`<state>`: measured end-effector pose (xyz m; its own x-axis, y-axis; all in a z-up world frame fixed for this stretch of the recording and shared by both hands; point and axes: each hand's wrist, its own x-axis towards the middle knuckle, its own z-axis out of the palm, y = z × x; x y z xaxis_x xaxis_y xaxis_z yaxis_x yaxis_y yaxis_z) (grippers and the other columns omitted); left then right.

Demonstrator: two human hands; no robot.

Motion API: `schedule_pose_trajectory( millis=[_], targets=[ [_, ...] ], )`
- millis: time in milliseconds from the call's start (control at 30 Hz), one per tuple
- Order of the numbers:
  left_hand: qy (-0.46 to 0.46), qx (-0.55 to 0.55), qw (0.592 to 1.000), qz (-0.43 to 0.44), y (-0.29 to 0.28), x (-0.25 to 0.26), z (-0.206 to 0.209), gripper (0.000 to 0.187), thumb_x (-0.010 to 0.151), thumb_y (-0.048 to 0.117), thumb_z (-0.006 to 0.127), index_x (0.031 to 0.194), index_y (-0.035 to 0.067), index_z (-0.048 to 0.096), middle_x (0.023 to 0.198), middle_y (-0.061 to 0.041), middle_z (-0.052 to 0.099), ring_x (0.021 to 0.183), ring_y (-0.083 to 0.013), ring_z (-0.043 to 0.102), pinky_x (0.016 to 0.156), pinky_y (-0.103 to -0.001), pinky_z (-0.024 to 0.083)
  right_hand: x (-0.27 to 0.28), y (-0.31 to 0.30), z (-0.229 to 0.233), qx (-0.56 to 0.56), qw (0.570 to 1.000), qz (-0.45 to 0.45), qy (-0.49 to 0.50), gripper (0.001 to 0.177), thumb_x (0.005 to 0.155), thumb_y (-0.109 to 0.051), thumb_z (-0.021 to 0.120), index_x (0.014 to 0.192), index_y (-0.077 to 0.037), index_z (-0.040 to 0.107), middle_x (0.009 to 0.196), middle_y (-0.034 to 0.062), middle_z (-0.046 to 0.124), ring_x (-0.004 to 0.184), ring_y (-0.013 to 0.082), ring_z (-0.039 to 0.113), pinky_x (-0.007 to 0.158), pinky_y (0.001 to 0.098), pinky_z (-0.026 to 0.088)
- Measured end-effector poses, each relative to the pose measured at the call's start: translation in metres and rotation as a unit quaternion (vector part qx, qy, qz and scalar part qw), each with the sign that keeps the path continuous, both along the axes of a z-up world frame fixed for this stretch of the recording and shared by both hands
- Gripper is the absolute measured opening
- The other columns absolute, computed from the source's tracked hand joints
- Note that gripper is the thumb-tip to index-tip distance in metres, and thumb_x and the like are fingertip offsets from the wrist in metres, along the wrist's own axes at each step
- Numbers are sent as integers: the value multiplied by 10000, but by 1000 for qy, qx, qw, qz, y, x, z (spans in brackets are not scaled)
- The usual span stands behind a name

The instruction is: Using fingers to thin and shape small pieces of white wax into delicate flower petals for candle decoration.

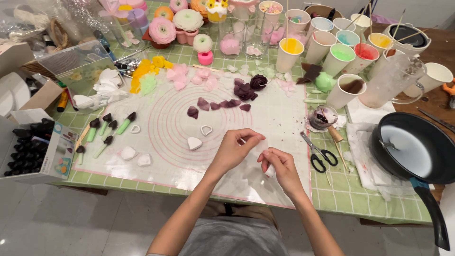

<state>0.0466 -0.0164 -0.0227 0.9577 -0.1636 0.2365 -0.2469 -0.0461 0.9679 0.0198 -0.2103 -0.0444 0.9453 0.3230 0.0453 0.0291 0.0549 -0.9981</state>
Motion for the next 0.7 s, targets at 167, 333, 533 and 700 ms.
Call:
schedule_pose_trajectory(
  millis=[167,333,533,700],
  targets=[
    [15,30,999,-15,-3,4,7,137,907,165,758,965,46,796,799,1,747,692,-52,605,649,-246,498,0,-6,-5,-3,1000,-5,6,343,1038,-244,532,860,4,688,646,21,586,597,84,511,573,261,424],
    [-31,71,997,-15,31,75,-26,98,861,130,798,916,50,810,799,-4,761,681,-52,622,629,-246,517,-4,-21,-12,-33,999,13,-9,327,1046,-256,527,938,2,698,623,23,580,588,90,503,579,261,432],
    [64,187,967,160,110,151,-2,121,819,140,804,905,55,807,781,-56,758,653,-133,677,579,-296,504,-32,-105,-34,102,990,-29,98,241,996,-162,548,1157,6,614,609,30,545,620,189,617,593,301,486],
    [71,313,940,118,131,221,-62,121,759,209,835,832,117,806,814,-19,777,772,-139,719,745,-309,526,-91,-222,-92,386,907,-59,159,282,1081,-251,530,1196,-1,588,678,-21,455,631,108,446,506,242,389]
  ],
)
